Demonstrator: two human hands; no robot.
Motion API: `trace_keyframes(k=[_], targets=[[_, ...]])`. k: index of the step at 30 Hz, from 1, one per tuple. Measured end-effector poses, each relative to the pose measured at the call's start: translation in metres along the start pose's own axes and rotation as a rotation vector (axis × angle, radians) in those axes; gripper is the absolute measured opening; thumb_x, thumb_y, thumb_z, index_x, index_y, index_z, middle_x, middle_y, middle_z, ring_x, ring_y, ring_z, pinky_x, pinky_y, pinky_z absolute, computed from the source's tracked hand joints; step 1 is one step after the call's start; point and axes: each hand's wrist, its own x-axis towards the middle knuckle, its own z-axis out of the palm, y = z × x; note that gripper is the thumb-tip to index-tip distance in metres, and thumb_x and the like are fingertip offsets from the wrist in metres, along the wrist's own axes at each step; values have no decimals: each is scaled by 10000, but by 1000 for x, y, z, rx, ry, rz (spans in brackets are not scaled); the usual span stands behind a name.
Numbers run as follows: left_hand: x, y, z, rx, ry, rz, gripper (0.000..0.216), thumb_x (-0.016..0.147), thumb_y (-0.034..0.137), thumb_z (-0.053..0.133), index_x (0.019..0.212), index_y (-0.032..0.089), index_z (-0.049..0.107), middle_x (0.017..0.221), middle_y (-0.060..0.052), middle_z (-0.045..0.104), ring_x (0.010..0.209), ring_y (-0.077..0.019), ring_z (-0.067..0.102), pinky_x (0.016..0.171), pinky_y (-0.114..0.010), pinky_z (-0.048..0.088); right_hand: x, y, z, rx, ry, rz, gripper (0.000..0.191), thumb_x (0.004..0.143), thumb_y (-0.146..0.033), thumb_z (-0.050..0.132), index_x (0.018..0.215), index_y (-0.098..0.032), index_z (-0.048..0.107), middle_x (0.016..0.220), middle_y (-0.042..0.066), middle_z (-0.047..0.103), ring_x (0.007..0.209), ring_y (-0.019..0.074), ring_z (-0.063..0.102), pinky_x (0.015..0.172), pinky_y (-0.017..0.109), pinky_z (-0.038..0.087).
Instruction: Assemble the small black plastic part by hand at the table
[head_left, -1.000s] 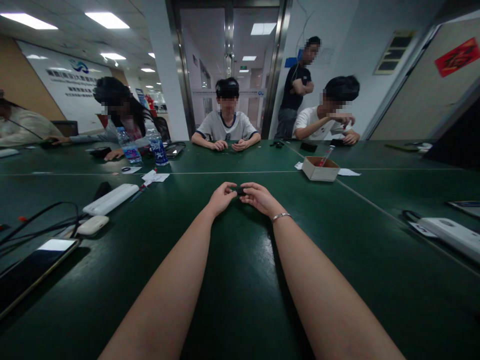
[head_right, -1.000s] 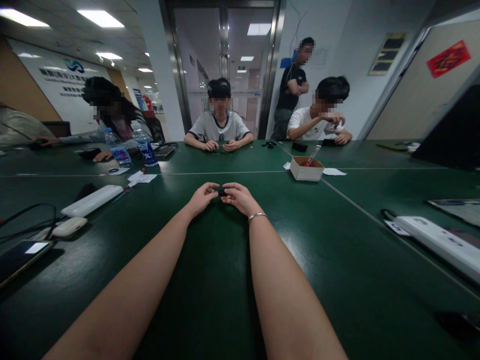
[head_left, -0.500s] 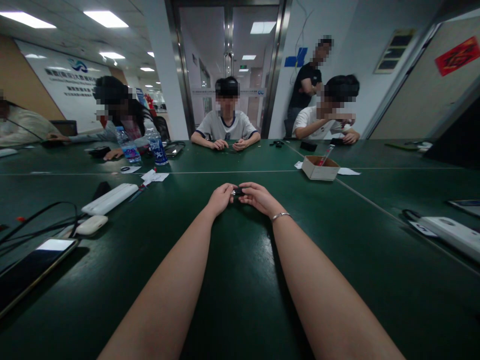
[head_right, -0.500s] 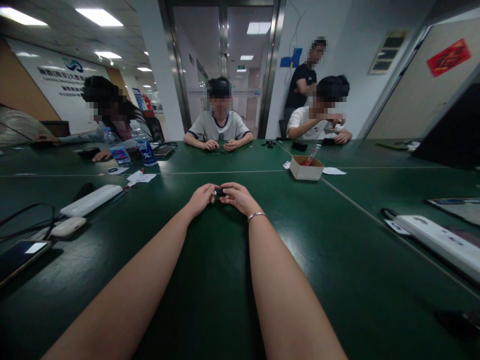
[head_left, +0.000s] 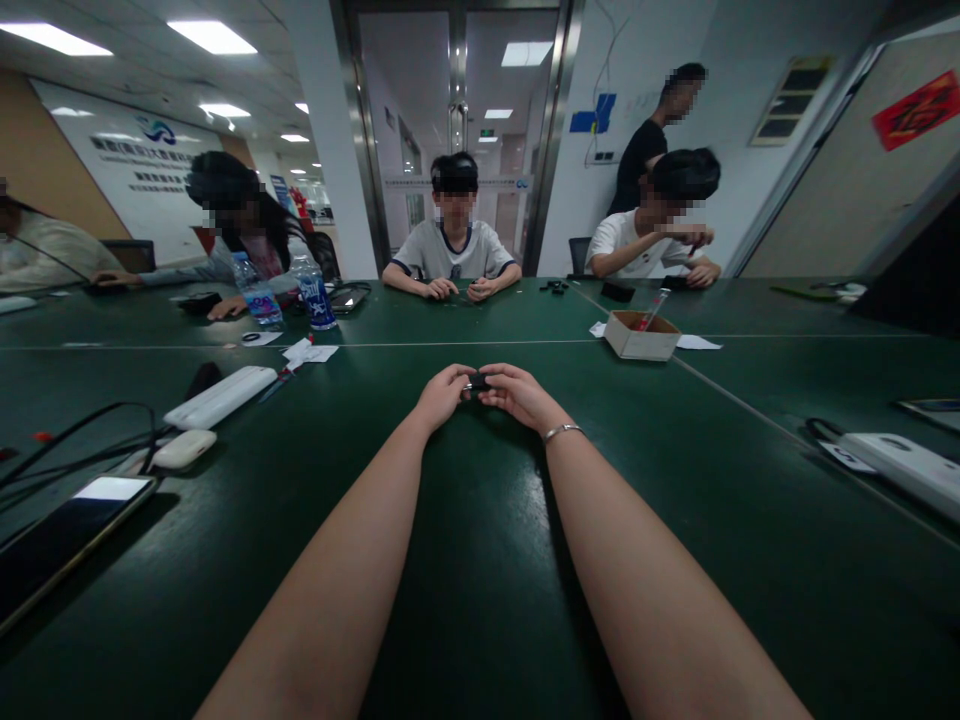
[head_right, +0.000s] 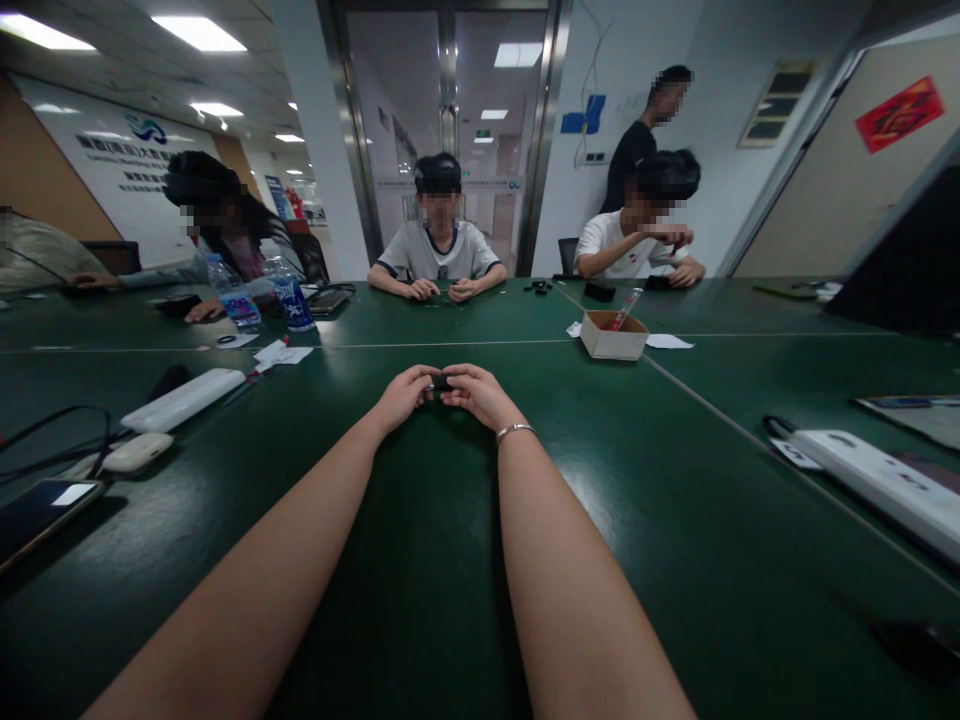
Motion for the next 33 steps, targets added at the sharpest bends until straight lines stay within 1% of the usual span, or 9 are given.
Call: trace_keyframes(k=[3, 7, 13, 15, 18, 23, 26, 30, 33], targets=[[0, 0, 0, 20, 5, -2, 260, 898, 252, 453, 1027, 159, 659, 675, -1, 560, 587, -118, 497, 555, -227, 381, 0, 0, 0, 3, -2, -3, 180, 851, 20, 552, 916, -128, 631, 757, 63, 693, 571, 132, 674, 575, 211, 576], [-1, 2, 1, 12, 28, -16, 265, 832, 180, 531, 1071, 175, 644, 716, 12, 556, 605, -108, 502, 586, -219, 405, 1, 0, 0, 1, -2, -2, 173, 860, 9, 548, 915, -131, 632, 750, 62, 694, 567, 132, 671, 577, 215, 577], [-1, 3, 1, 2, 19, -20, 248, 842, 195, 505, 1039, 171, 654, 741, -3, 586, 605, -109, 512, 582, -222, 410, 2, 1, -2, 1, -1, -5, 181, 856, 11, 548, 916, -139, 629, 745, 53, 688, 569, 128, 669, 583, 212, 574], [0, 3, 0, -5, 13, -14, 262, 816, 171, 520, 1043, 171, 652, 718, 3, 578, 606, -109, 515, 575, -217, 405, 2, 1, -2, 0, -1, -7, 177, 860, 10, 547, 922, -134, 629, 748, 57, 688, 572, 129, 671, 584, 212, 575], [0, 1, 1, -20, -8, -16, 254, 863, 211, 465, 1025, 158, 654, 644, 3, 559, 581, -116, 509, 557, -219, 396, 1, 1, -1, 0, -4, -2, 188, 859, 23, 537, 924, -131, 624, 754, 61, 689, 577, 132, 676, 585, 214, 578], [0, -1, 1, -20, 6, -1, 245, 832, 205, 524, 1038, 162, 651, 696, 1, 583, 585, -106, 507, 557, -215, 395, 2, 1, -1, 6, 3, -5, 177, 862, 17, 546, 909, -134, 626, 738, 55, 685, 564, 129, 670, 578, 214, 578], [0, 1, 1, -29, -18, -12, 243, 875, 236, 471, 1011, 148, 653, 639, 0, 561, 573, -115, 507, 546, -219, 389, 2, 2, -2, 4, 1, -5, 182, 853, 21, 555, 908, -137, 627, 749, 54, 687, 575, 130, 674, 583, 216, 580], [-1, 4, 1, -5, 13, -11, 235, 825, 176, 522, 1018, 158, 656, 698, 8, 564, 586, -100, 502, 549, -208, 383, 2, 1, -1, -1, 6, -10, 175, 859, 12, 549, 908, -135, 630, 738, 53, 685, 568, 128, 670, 580, 214, 578], [-2, 5, 1, -3, 11, -29, 238, 849, 184, 477, 993, 155, 663, 683, 4, 560, 579, -104, 493, 551, -214, 385, 2, 1, 0, -1, 13, -7, 183, 856, 19, 541, 907, -136, 625, 747, 53, 688, 564, 126, 669, 578, 214, 576]])
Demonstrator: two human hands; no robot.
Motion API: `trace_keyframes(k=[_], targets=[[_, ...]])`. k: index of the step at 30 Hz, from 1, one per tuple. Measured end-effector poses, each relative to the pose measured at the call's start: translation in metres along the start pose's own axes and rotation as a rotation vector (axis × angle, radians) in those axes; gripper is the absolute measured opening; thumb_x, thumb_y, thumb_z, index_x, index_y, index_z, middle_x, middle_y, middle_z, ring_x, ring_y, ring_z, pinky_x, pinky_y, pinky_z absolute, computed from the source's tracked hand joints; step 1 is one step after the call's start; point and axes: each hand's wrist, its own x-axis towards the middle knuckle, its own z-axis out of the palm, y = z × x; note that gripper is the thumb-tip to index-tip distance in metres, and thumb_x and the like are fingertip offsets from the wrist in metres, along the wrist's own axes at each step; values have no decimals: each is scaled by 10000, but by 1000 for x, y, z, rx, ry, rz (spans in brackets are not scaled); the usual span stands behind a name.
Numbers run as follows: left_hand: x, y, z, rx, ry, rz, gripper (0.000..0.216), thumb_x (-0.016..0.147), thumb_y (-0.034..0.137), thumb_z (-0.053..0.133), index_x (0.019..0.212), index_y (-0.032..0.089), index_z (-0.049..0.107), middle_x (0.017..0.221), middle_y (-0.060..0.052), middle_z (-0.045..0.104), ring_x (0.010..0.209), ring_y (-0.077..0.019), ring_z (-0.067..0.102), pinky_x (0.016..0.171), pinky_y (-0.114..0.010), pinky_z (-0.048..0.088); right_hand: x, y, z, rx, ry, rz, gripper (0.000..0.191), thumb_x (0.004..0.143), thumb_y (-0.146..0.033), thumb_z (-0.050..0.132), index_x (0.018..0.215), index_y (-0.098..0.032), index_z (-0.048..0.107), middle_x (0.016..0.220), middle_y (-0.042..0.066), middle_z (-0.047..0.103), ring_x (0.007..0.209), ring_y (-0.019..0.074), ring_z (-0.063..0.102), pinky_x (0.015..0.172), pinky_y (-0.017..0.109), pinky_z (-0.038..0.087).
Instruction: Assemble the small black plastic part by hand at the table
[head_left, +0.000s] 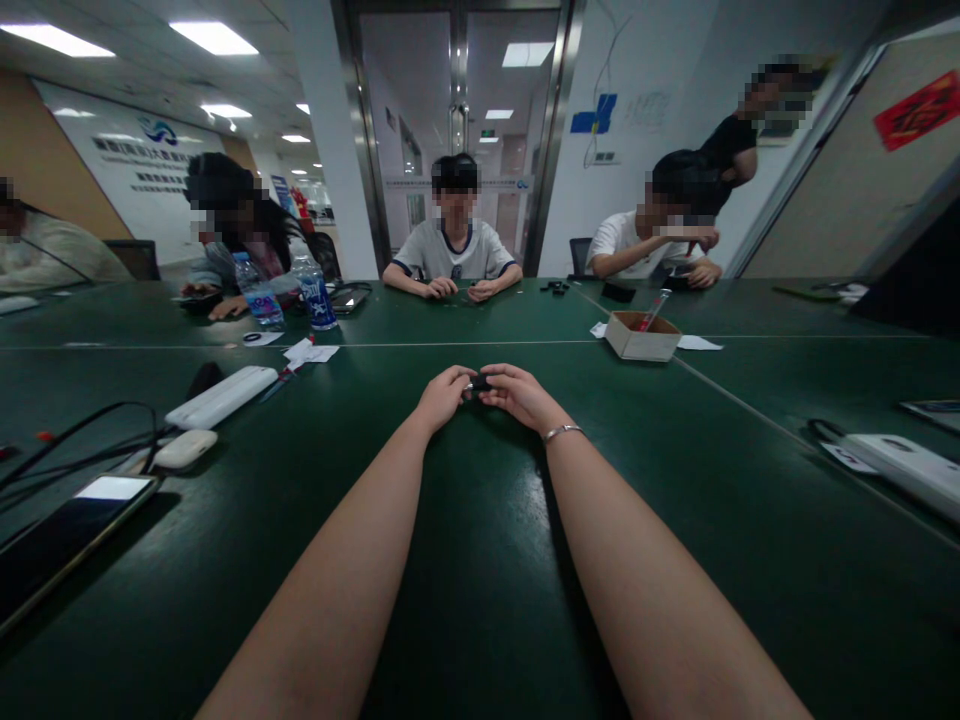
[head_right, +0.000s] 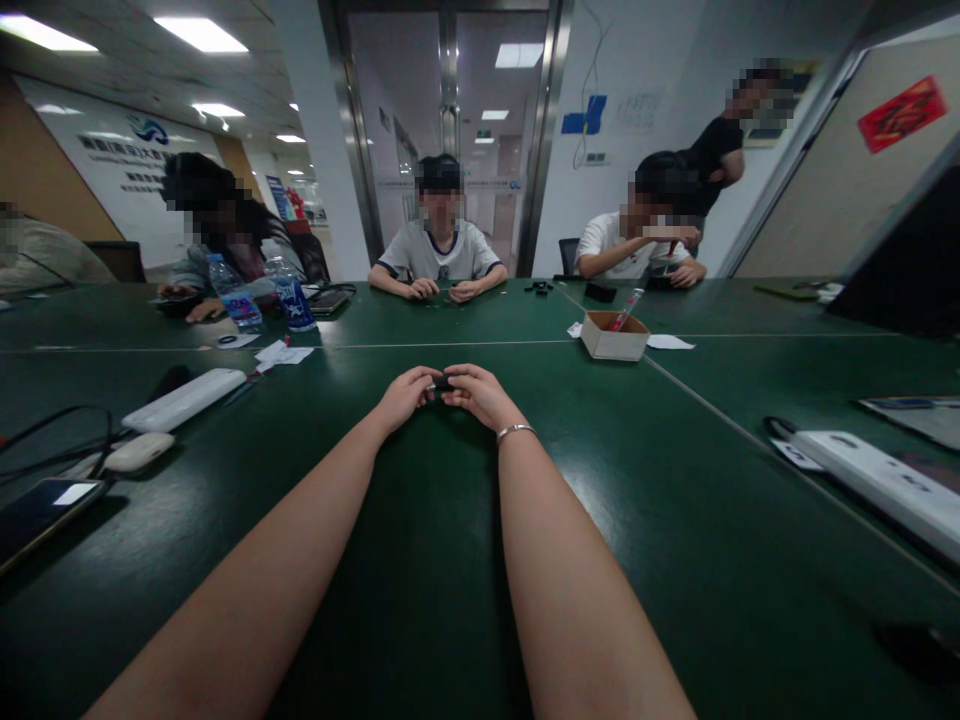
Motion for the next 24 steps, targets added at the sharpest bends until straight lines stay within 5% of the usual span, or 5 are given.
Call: trace_keyframes(k=[24], targets=[[0, -2, -2, 22, -28, 6, 262, 827, 221, 479, 995, 163, 672, 683, -5, 574, 593, -120, 496, 551, -226, 388, 1, 2, -3, 10, -20, -12, 150, 835, -2, 627, 908, -133, 632, 776, 67, 687, 589, 136, 677, 587, 223, 589]])
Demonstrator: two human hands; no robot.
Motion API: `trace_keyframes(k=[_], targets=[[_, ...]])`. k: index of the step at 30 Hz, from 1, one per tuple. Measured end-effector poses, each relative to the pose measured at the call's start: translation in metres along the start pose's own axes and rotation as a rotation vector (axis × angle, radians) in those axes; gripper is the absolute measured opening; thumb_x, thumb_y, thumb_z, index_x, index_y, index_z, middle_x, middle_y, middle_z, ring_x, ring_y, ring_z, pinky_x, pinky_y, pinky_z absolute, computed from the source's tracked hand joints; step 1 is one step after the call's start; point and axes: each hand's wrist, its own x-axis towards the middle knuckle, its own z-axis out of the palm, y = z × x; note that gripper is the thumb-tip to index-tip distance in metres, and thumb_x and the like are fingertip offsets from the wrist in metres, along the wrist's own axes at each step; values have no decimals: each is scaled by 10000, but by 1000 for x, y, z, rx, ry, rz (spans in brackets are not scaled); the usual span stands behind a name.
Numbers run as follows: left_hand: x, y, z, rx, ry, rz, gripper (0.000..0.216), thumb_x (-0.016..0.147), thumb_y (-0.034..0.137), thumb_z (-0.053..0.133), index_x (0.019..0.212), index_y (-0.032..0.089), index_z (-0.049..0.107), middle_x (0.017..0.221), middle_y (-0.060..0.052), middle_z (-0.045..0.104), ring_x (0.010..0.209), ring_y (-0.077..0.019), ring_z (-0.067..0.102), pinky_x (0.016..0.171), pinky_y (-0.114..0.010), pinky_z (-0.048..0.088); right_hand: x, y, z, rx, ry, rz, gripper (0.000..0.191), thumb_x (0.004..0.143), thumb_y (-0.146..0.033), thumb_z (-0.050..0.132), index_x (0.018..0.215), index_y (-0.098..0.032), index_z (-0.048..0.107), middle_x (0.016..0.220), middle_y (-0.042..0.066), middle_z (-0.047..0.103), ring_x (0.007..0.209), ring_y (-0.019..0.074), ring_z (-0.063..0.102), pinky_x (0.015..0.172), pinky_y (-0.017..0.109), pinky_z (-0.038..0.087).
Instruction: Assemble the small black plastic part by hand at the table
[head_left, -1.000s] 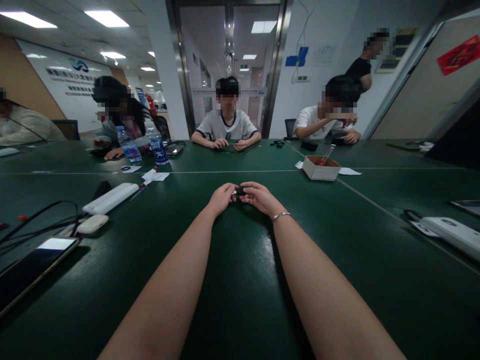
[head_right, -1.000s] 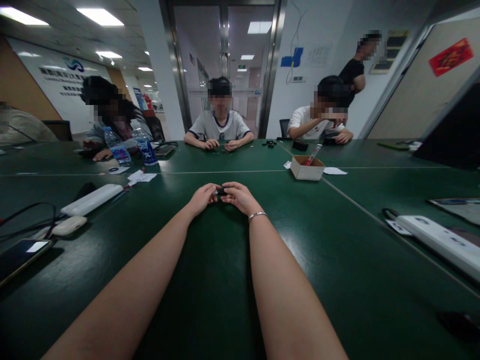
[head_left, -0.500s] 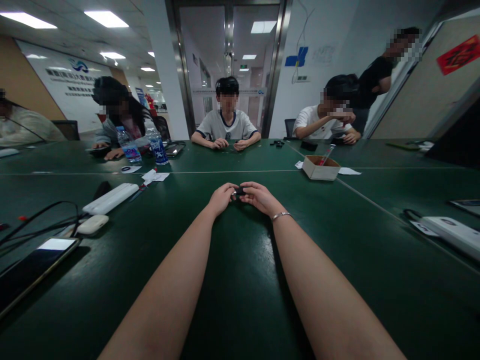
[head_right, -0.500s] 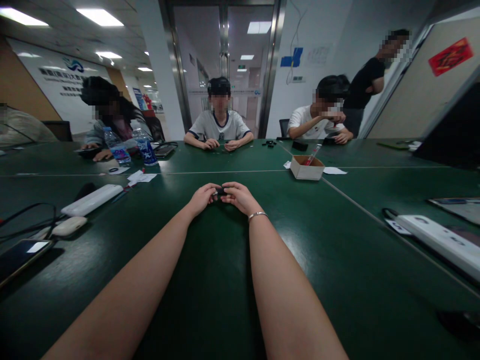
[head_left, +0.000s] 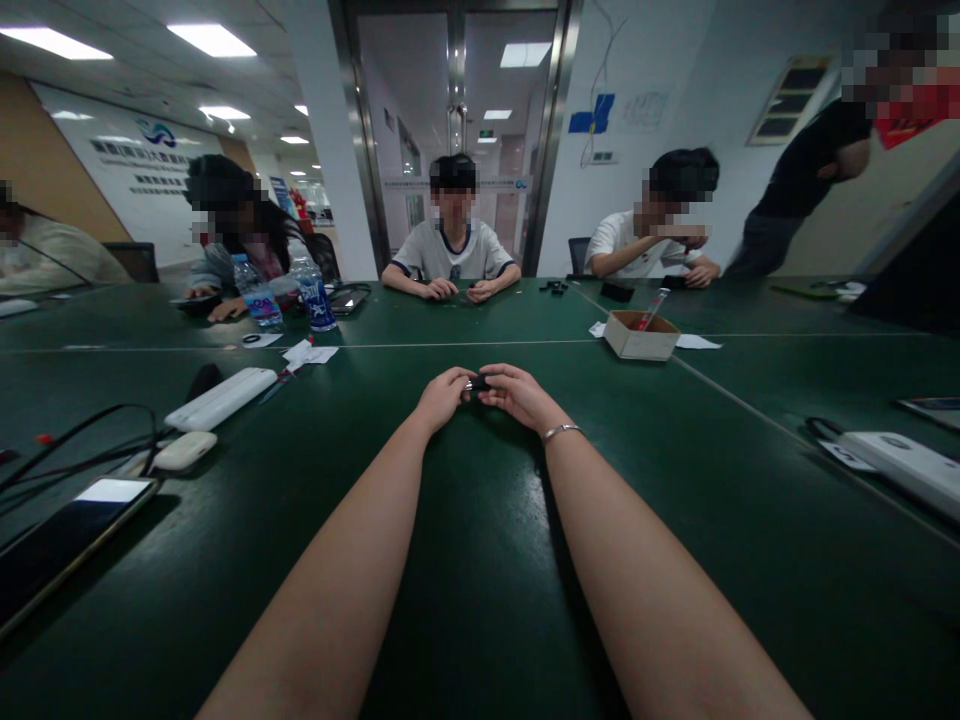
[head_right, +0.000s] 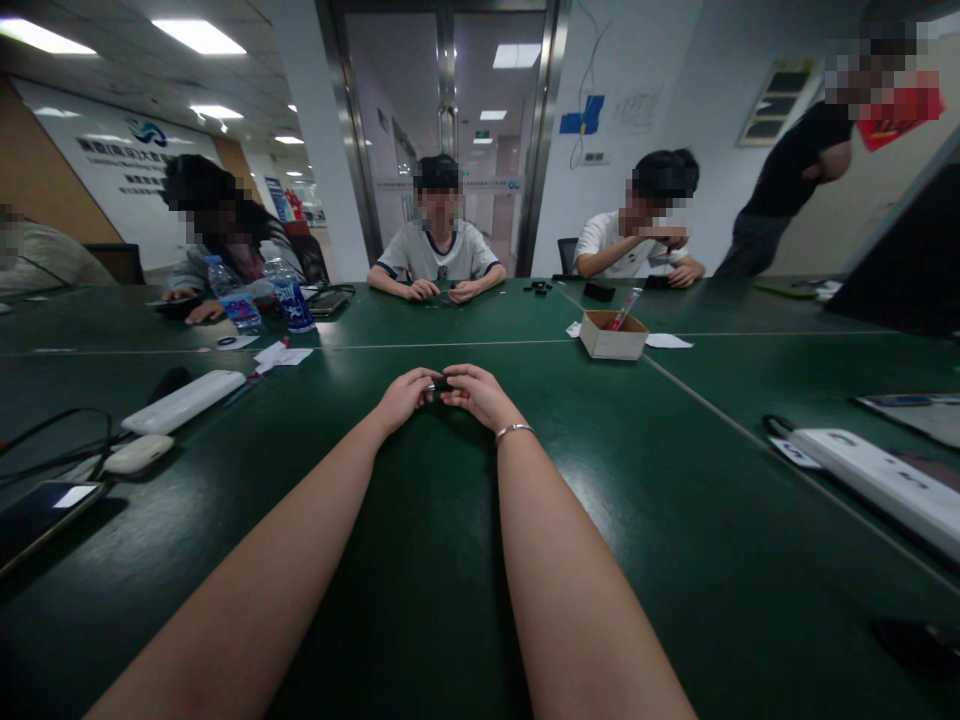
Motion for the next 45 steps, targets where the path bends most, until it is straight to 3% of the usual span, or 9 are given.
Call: trace_keyframes(k=[5, 38, 45], targets=[[-1, 4, 1, -17, 31, -14, 262, 784, 166, 513, 998, 159, 663, 718, 0, 580, 603, -109, 497, 569, -219, 396, 0, 0, 1, 2, 3, -2, 156, 839, 5, 608, 900, -136, 634, 758, 54, 682, 580, 130, 673, 580, 214, 584], [-4, 8, 1, 23, 26, -21, 251, 828, 199, 476, 971, 162, 679, 719, -16, 603, 600, -113, 512, 546, -210, 404, 0, 0, 1, 0, 17, 5, 191, 843, 24, 547, 898, -136, 634, 759, 59, 686, 577, 130, 665, 582, 222, 579], [-3, 6, 1, 30, 30, -23, 231, 821, 201, 506, 967, 169, 683, 750, -17, 619, 607, -114, 519, 552, -217, 406, 1, 0, 1, -2, 9, 10, 158, 838, 7, 611, 896, -139, 631, 774, 60, 688, 582, 131, 673, 568, 213, 581]])
